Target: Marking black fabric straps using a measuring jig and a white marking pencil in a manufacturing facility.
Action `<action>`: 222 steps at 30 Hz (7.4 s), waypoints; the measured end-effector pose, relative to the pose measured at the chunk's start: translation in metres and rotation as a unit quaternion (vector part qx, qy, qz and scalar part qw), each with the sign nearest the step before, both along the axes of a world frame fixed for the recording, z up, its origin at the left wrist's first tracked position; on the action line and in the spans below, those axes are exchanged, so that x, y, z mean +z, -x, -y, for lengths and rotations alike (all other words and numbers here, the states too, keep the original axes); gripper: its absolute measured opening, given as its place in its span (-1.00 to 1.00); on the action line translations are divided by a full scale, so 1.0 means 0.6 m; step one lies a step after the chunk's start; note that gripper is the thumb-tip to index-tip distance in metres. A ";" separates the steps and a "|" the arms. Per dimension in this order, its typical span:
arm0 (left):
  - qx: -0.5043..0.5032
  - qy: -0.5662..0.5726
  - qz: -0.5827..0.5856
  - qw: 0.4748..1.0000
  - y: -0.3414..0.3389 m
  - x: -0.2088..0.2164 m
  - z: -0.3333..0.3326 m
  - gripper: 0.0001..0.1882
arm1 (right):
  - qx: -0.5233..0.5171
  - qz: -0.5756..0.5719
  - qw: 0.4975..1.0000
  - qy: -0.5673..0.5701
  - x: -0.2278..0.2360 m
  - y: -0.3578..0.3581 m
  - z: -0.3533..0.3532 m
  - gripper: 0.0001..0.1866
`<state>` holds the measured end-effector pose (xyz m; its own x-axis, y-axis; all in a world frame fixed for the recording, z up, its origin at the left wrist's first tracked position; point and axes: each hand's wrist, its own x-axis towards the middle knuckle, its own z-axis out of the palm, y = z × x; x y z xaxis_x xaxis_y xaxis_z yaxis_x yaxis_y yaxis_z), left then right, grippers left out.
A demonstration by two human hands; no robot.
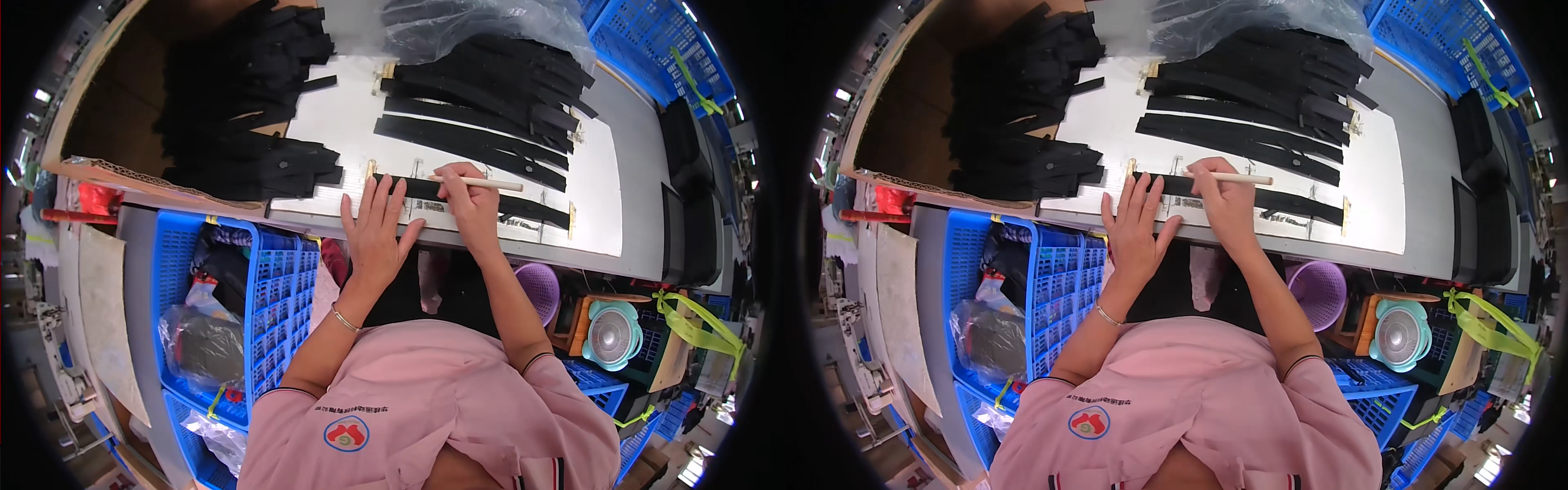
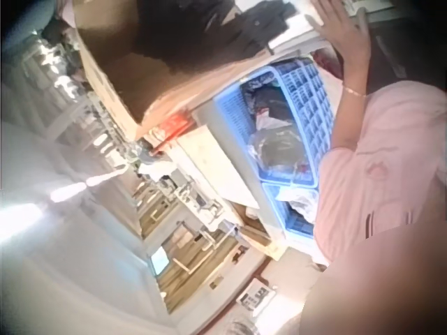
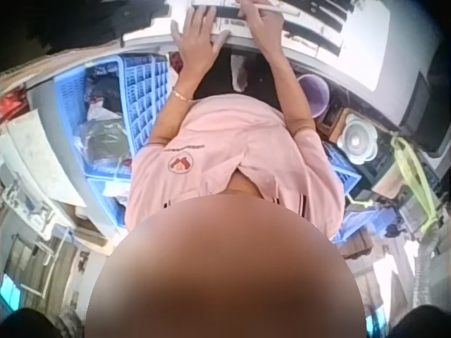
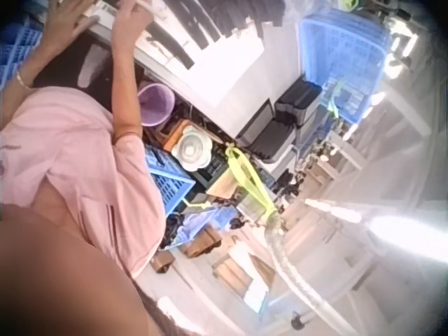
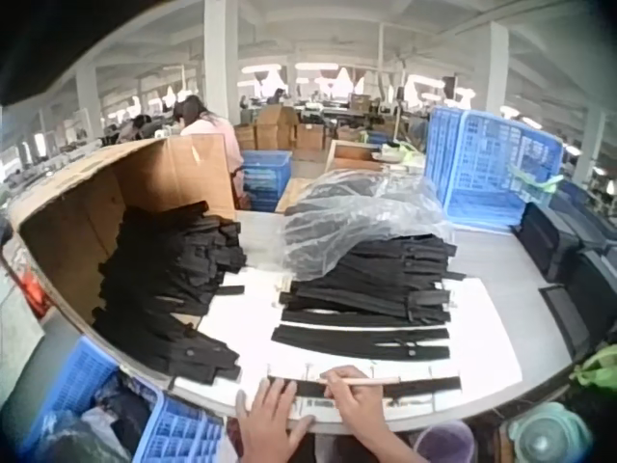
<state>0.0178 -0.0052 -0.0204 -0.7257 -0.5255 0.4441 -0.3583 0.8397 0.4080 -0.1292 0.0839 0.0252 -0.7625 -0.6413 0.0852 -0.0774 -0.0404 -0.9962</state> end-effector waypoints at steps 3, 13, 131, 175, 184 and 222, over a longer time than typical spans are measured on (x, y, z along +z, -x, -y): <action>0.003 0.000 0.006 1.000 0.000 0.002 -0.004 -0.33 | 0.006 -0.064 0.998 -0.026 -0.021 -0.001 0.015 -0.78; 0.008 -0.008 0.006 1.000 0.002 0.004 0.002 -0.33 | 0.014 -0.132 0.987 -0.094 -0.027 -0.003 0.023 -0.76; -0.232 -0.097 -0.107 0.962 0.262 0.028 -0.182 -0.84 | -0.126 -0.115 0.982 -0.082 -0.033 0.165 -0.277 -0.76; 0.028 0.039 -0.002 0.999 0.021 0.066 0.125 -0.66 | -0.132 -0.356 0.897 -0.227 -0.012 0.158 -0.230 -0.71; -0.189 -0.017 0.033 0.981 0.158 0.032 -0.095 -0.58 | -0.174 -0.465 0.853 -0.160 -0.013 0.138 -0.228 -0.71; -0.042 -0.040 0.053 0.997 0.003 0.029 0.008 -0.27 | -0.141 -0.225 0.955 -0.132 0.031 0.030 -0.169 -0.72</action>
